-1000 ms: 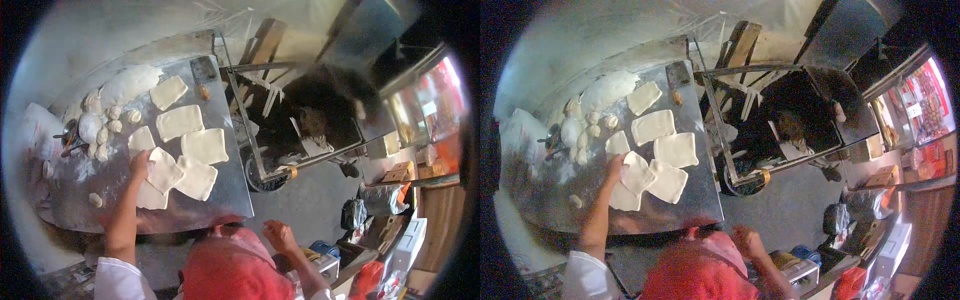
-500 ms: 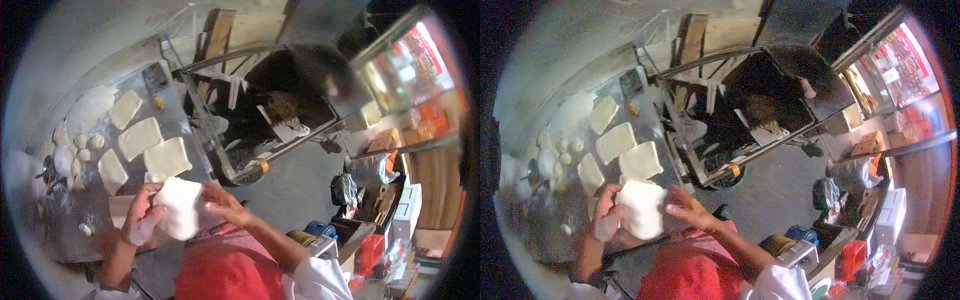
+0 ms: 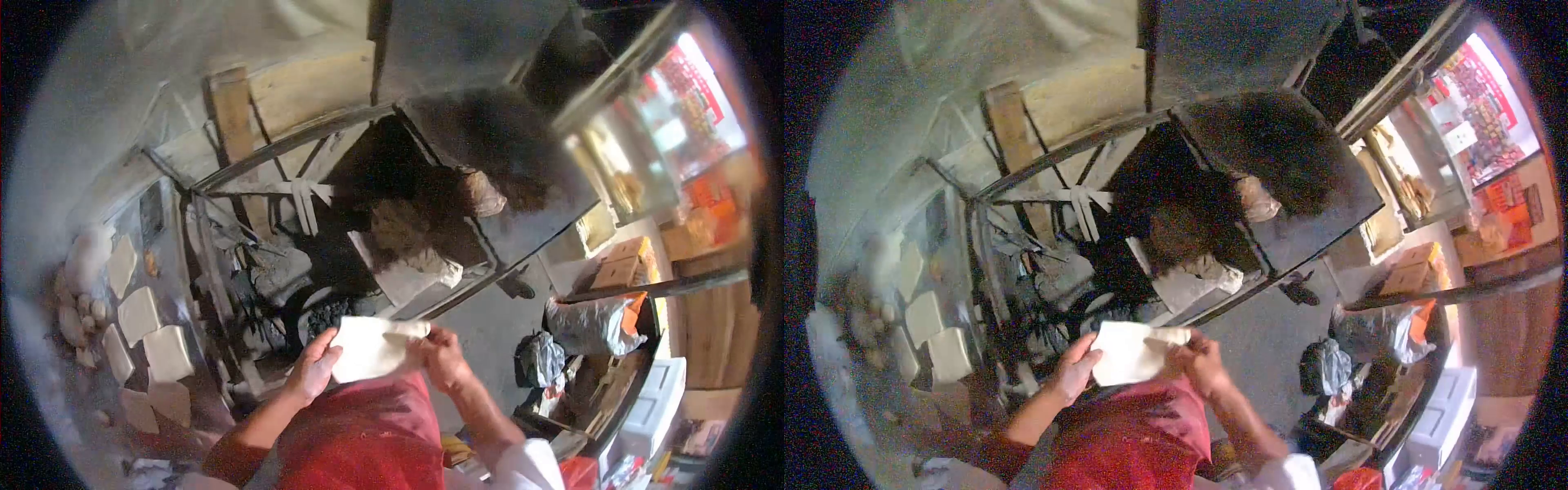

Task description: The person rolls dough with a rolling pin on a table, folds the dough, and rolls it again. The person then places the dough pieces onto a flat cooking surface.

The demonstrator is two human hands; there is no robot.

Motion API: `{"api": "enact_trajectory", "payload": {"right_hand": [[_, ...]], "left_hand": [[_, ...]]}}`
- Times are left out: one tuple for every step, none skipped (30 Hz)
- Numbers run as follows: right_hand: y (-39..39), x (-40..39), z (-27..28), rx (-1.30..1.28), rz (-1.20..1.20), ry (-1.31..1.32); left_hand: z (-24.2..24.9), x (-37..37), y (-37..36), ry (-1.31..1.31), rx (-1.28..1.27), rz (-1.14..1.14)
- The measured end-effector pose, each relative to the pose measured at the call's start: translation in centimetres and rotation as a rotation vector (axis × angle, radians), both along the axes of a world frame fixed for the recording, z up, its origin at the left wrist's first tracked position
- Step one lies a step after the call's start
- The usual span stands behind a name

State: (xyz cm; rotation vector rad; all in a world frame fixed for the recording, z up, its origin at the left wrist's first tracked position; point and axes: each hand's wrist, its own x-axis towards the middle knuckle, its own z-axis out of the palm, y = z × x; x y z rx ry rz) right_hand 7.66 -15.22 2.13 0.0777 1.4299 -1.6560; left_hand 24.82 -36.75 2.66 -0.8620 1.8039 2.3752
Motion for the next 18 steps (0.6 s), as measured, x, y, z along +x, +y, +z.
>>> {"api": "enact_trajectory", "payload": {"right_hand": [[-1.0, -3.8, 5.3, 0.075, 0.015, 0.028], [0.0, -7.2, 4.4, 0.002, -0.057, 0.016], [0.4, -11.1, 5.6, -0.001, 0.023, 0.129], [0.4, -15.4, 7.5, 0.029, 0.053, 0.143], [-0.4, -19.1, 9.3, 0.009, -0.031, 0.167], [-1.2, -23.1, 11.6, 0.057, -0.016, 0.255], [-2.3, -27.1, 14.0, 0.068, 0.104, 0.443], [-3.7, -30.6, 15.8, 0.043, 0.029, 0.393], [-4.3, -34.8, 15.7, -0.068, 0.034, 0.39], [-4.2, -40.5, 13.6, -0.044, 0.071, 0.438], [-5.1, -43.5, 12.9, -0.097, -0.042, 0.452], [-5.2, -47.0, 10.4, 0.077, -0.102, 0.689], [-3.7, -50.4, 6.4, 0.215, -0.084, 0.946], [-3.2, -52.4, 3.7, 0.352, -0.063, 1.203], [-3.5, -51.4, 3.2, 0.341, -0.044, 1.199], [-3.1, -49.1, 2.5, 0.34, 0.18, 1.221], [-2.9, -46.6, 2.1, 0.33, 0.403, 1.239], [-3.3, -43.7, 2.3, 0.169, 0.489, 1.519]], "left_hand": [[1.6, -3.5, 0.7, -0.033, 0.062, 0.04], [2.7, -7.3, 1.1, -0.052, 0.123, 0.088], [3.8, -10.9, 1.2, -0.005, 0.099, 0.103], [5.3, -14.5, 1.2, -0.031, 0.069, 0.134], [7.2, -18.4, 0.5, 0.095, 0.051, 0.083], [8.8, -22.3, 0.1, 0.135, 0.102, 0.091], [10.8, -26.4, 0.1, 0.278, 0.163, 0.14], [11.4, -29.8, -0.9, 0.239, 0.025, 0.077], [12.6, -33.2, -1.2, 0.358, 0.094, 0.081], [13.0, -36.0, -2.5, 0.246, -0.032, 0.091], [10.8, -38.5, -3.0, 0.328, -0.224, 0.243], [7.9, -39.9, -4.3, 0.418, -0.416, 0.304], [7.6, -39.2, -4.8, 0.442, -0.422, 0.294], [7.2, -37.7, -5.1, 0.466, -0.428, 0.285], [7.2, -35.4, -4.8, 0.404, -0.347, 0.265], [5.2, -32.6, -4.7, 0.418, -0.347, 0.227], [4.0, -29.1, -4.4, 0.352, -0.329, 0.197], [2.3, -25.2, -4.4, 0.249, -0.302, 0.201]]}}
